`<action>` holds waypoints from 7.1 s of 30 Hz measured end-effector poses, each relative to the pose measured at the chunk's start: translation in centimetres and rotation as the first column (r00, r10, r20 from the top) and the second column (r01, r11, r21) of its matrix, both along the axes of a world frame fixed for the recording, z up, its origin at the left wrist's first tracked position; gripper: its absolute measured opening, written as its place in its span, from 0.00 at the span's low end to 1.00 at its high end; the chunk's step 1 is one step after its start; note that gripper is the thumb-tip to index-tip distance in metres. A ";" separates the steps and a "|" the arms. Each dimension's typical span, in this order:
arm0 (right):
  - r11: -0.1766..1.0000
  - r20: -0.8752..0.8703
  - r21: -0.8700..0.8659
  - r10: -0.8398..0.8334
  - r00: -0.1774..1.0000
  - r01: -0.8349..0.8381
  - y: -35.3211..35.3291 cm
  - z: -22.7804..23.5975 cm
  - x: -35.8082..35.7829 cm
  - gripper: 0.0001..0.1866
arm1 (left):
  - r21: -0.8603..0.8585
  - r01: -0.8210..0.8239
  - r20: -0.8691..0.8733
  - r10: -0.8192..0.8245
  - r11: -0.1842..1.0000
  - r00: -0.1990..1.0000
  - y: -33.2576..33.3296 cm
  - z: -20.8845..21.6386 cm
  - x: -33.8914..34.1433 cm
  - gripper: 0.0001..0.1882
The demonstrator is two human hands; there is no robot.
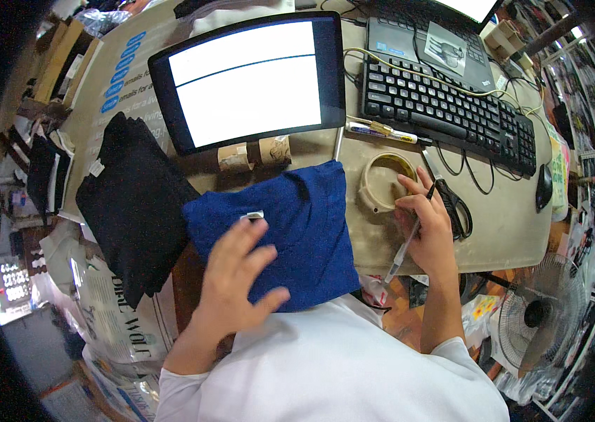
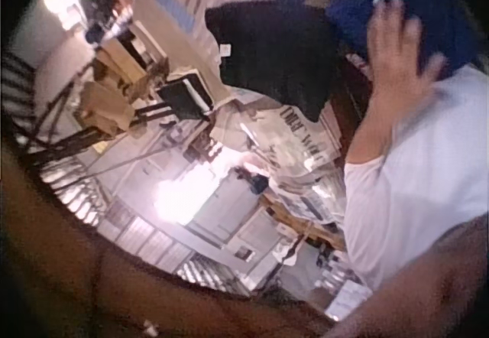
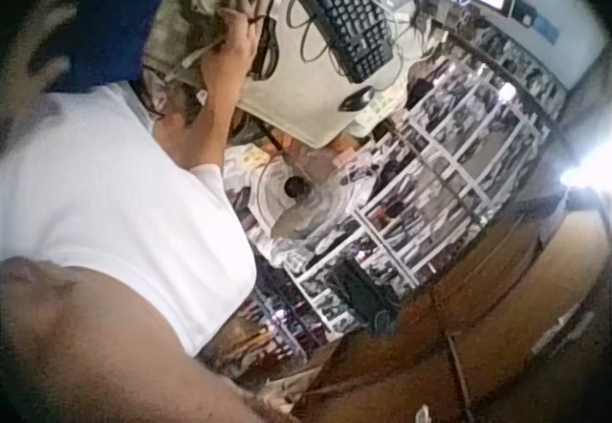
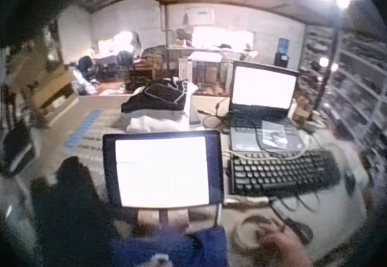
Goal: The person applies small adhesive labels to folded t-shirts using a pen-like tool to press them down. They handle black and blue shirts, placing labels on the collar area and stacking the shirts after each application.
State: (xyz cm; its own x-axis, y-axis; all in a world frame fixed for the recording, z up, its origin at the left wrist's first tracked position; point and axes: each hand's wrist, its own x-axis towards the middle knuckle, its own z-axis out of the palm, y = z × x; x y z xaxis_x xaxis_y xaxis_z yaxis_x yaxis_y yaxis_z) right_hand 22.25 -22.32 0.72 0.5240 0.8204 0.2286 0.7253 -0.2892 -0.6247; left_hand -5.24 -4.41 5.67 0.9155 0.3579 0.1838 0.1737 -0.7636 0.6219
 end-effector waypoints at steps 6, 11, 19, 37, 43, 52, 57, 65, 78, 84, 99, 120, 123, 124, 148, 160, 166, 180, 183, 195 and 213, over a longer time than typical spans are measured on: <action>0.977 -0.196 0.190 0.132 0.972 -0.095 -0.1 1.6 -1.7 0.12 | 0.124 -0.152 -0.041 0.158 0.981 0.987 1.0 -1.7 2.8 0.29; 0.907 -0.243 0.255 0.395 0.886 -0.334 2.1 5.1 -4.8 0.11 | 0.000 -0.031 0.105 0.030 1.000 0.994 0.0 0.8 5.1 0.26; 0.916 -0.217 0.209 0.384 0.898 -0.341 2.2 5.8 -4.8 0.12 | -0.067 -0.004 0.279 0.023 0.998 0.960 0.4 0.3 5.7 0.07; 0.835 0.214 -0.356 -0.363 0.907 0.419 -6.2 2.5 1.6 0.11 | -0.541 0.195 0.273 -0.048 0.818 0.961 0.5 1.0 7.5 0.03; 0.815 -0.009 -0.534 -0.272 0.962 0.226 -8.0 3.9 0.0 0.15 | -0.597 0.129 0.243 0.025 0.792 0.970 0.9 0.5 8.3 0.05; 0.950 -0.824 0.051 -0.135 0.550 0.309 -9.0 1.9 -4.7 0.27 | -0.745 0.106 0.246 0.124 0.659 0.961 1.2 -0.3 9.1 0.03; 0.945 -0.881 0.321 0.276 0.385 0.058 -6.6 1.1 -9.1 0.34 | -0.810 0.128 0.296 0.210 0.572 0.932 1.3 -0.7 9.7 0.04; 0.920 -0.851 0.367 0.393 0.348 -0.141 -3.0 0.9 -9.6 0.29 | -0.827 0.150 0.358 0.302 0.542 0.884 1.2 0.4 10.1 0.03; 0.948 -0.859 0.310 0.249 0.448 0.067 -3.5 0.7 -11.0 0.23 | -0.833 0.201 0.348 0.205 0.516 0.915 -0.7 -0.6 11.9 0.03; 0.876 -0.592 0.322 -0.109 0.798 0.359 -6.7 -1.9 -9.5 0.22 | -0.504 0.197 0.366 0.001 0.841 0.931 -1.1 -1.8 14.6 0.03; 0.919 0.161 -0.196 -0.315 0.935 0.343 -10.5 2.3 3.1 0.13 | 0.219 -0.161 -0.018 0.169 0.962 0.985 2.7 1.0 3.9 0.03; 0.821 -0.051 0.112 0.567 0.822 -0.559 10.3 0.1 -9.0 0.11 | 0.137 -0.223 0.083 0.213 0.965 0.973 4.8 3.7 2.4 0.05; 0.817 -0.026 0.073 0.575 0.818 -0.572 10.2 0.4 -9.1 0.10 | 0.229 -0.105 -0.114 0.134 0.968 0.984 7.2 3.3 4.5 0.04; 0.817 -0.018 0.054 0.575 0.818 -0.574 10.0 0.5 -9.1 0.10 | 0.232 -0.059 -0.187 0.104 0.971 0.977 7.7 2.6 4.9 0.04; 0.773 -0.029 0.121 0.630 0.776 -0.622 9.7 -0.3 -8.3 0.10 | -0.256 0.137 0.304 -0.055 0.957 0.951 3.9 9.4 2.4 0.02; 0.807 -0.031 0.108 0.587 0.809 -0.581 9.7 -0.1 -8.4 0.12 | -0.674 0.477 0.699 0.278 0.564 0.659 -2.0 10.5 4.2 0.07; 0.807 -0.046 0.133 0.586 0.809 -0.576 9.8 -0.1 -8.5 0.13 | -0.716 0.501 0.698 0.523 0.486 0.490 -3.1 11.3 5.5 0.11; 0.796 -0.049 0.135 0.600 0.799 -0.590 9.8 -0.1 -8.5 0.12 | -0.418 0.677 0.867 0.042 0.605 0.497 0.9 7.3 5.0 0.04; 0.792 -0.076 0.149 0.606 0.792 -0.592 10.0 0.2 -8.6 0.12 | -0.614 0.298 0.588 0.172 0.731 0.790 1.7 6.9 4.3 0.04; 0.767 -0.139 0.233 0.635 0.760 -0.598 9.4 0.1 -7.9 0.11 | 0.164 -0.201 -0.258 0.239 0.966 0.936 6.1 -0.4 4.7 0.13; 0.994 0.018 0.034 0.106 0.994 -0.107 8.6 0.9 -2.4 0.09 | 0.068 -0.285 -0.102 0.291 0.956 0.951 3.3 -2.6 3.0 0.12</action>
